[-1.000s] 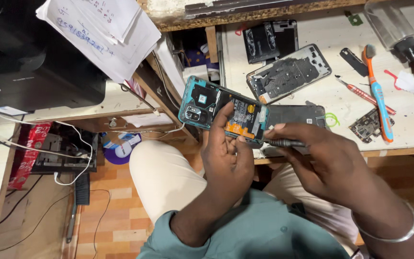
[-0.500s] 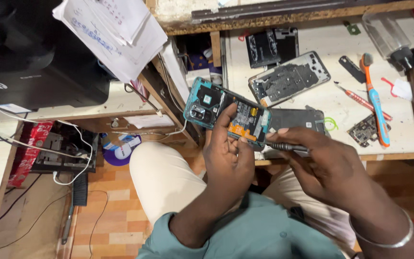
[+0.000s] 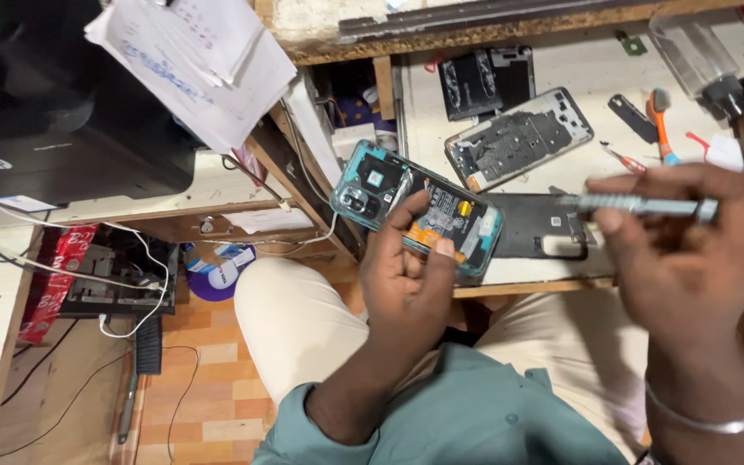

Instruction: The person sits at a cluttered repair bench working on a disassembled smartphone. They hold the phone with its back cover removed and use a precision screwdriver to unscrew and adjust internal components, occasionally repositioning the phone and reaching for parts on the bench.

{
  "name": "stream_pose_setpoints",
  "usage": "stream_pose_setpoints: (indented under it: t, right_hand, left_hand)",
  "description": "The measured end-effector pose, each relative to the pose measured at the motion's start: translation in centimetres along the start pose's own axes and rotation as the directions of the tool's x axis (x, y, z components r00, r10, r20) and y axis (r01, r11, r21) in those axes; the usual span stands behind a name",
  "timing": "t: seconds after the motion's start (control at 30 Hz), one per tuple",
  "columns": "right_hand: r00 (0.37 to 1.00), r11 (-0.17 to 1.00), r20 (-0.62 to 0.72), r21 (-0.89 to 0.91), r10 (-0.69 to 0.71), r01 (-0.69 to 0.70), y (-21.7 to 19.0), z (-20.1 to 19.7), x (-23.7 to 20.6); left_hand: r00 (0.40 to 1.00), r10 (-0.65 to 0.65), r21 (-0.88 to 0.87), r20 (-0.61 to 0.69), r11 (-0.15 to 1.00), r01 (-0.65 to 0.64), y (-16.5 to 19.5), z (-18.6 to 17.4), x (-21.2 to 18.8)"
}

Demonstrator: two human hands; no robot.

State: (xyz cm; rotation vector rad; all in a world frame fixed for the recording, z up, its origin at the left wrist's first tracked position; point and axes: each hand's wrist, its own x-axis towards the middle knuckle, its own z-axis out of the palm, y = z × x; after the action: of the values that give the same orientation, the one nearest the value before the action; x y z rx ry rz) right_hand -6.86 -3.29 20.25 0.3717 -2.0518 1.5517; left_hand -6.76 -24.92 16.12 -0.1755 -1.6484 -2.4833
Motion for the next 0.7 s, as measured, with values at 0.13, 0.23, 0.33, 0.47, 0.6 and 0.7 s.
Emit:
stream_pose_setpoints:
  t: [0.13,0.23,0.33,0.47,0.6,0.7]
  right_hand:
    - [0.993,0.975,0.051,0.191,0.103,-0.110,3.0,-0.2,0.8]
    - [0.981,0.976,0.127,0.140,0.150,-0.167,4.3,0.0,0.7]
    - [0.937,0.945,0.194,0.096,0.290,-0.312,4.5,0.2,0.7]
    - [0.932,0.958,0.312,0.156,0.184,-0.241,3.5,0.7,1.2]
    - [0.927,0.983,0.338,0.027,0.162,-0.182,2.5,1.4,1.4]
    - [0.905,0.980,0.381,0.000,0.186,-0.201,1.8,2.2,1.3]
  left_hand:
    - [0.988,-0.152,-0.114,0.037,0.981,0.155,1.2,-1.1,1.0]
    - [0.956,-0.243,-0.173,0.166,0.947,0.271,2.8,-2.4,1.6]
    - [0.949,-0.260,-0.019,0.177,0.963,0.268,3.8,-3.1,1.1]
    - [0.981,-0.161,0.057,0.109,0.986,0.155,4.0,-3.9,1.5]
    - [0.995,-0.100,0.048,0.029,0.994,0.098,3.9,-4.9,1.9]
    - [0.996,-0.094,0.034,0.005,0.995,0.094,3.9,-5.3,1.9]
